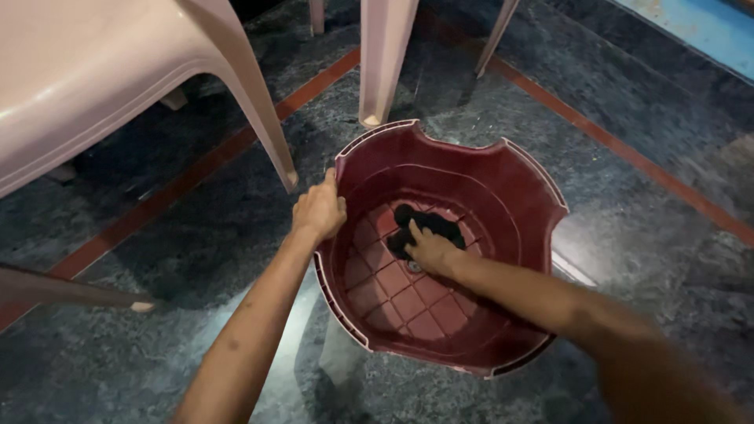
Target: The person wrings out a dark cloth in a red bucket, then wipes the seat, legs, and backrest of a beige plastic chair with the damp cloth. The person moves the chair slightly to reach different areas and continues wiping until the end of the clip.
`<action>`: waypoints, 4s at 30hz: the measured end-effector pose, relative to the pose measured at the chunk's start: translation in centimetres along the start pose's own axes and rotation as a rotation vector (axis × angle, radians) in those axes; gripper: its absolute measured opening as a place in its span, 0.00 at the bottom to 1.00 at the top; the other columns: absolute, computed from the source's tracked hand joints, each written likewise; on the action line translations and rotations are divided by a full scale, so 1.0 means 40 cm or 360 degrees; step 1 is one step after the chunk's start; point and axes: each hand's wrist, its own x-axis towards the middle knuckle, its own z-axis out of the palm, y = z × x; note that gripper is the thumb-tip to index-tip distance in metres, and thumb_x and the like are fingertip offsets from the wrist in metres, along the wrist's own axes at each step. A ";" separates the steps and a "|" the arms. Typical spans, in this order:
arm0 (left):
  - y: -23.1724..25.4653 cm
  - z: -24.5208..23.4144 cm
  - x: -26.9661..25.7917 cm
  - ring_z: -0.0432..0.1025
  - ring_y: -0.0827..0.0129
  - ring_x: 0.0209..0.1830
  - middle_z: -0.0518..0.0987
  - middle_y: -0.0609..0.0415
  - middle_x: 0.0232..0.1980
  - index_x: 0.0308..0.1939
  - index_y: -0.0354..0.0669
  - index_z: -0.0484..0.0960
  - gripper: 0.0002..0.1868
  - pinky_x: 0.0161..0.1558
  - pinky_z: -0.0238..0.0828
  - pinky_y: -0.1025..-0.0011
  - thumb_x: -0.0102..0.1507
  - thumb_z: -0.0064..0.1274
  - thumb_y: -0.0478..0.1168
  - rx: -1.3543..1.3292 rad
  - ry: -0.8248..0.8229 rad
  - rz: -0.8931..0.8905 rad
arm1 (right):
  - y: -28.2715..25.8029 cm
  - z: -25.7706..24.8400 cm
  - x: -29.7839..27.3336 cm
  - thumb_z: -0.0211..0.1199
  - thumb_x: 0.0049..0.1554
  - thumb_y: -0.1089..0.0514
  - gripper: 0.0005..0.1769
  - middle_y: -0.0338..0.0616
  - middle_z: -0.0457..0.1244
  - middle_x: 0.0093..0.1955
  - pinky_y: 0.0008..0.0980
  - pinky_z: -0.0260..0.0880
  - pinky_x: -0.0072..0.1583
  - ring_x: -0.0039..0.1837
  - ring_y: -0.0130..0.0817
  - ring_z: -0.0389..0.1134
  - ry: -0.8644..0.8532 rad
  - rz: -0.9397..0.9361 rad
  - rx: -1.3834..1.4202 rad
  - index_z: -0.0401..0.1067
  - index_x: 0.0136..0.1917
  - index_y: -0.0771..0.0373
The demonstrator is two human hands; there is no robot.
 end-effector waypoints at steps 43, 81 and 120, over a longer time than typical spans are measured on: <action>-0.002 -0.003 0.005 0.76 0.32 0.50 0.81 0.29 0.49 0.71 0.40 0.60 0.33 0.54 0.70 0.41 0.63 0.49 0.41 -0.0092 0.0127 -0.0093 | 0.106 -0.151 0.077 0.58 0.59 0.33 0.55 0.55 0.27 0.86 0.60 0.40 0.78 0.84 0.65 0.30 -0.0254 0.0656 0.0451 0.29 0.85 0.48; -0.011 -0.115 -0.020 0.71 0.43 0.65 0.79 0.43 0.63 0.66 0.57 0.73 0.25 0.65 0.63 0.49 0.68 0.38 0.57 -0.0377 -0.0064 -0.0033 | -0.007 -0.379 0.071 0.60 0.59 0.42 0.29 0.45 0.68 0.62 0.36 0.73 0.58 0.58 0.38 0.71 0.1477 0.0362 0.4084 0.71 0.65 0.62; 0.089 -0.053 0.043 0.73 0.51 0.67 0.80 0.44 0.63 0.66 0.52 0.77 0.20 0.65 0.68 0.62 0.71 0.41 0.36 -0.1048 0.0364 0.0529 | -0.291 -0.323 0.234 0.42 0.62 0.37 0.34 0.47 0.67 0.64 0.44 0.65 0.64 0.63 0.40 0.66 0.0887 0.0960 0.3202 0.72 0.67 0.61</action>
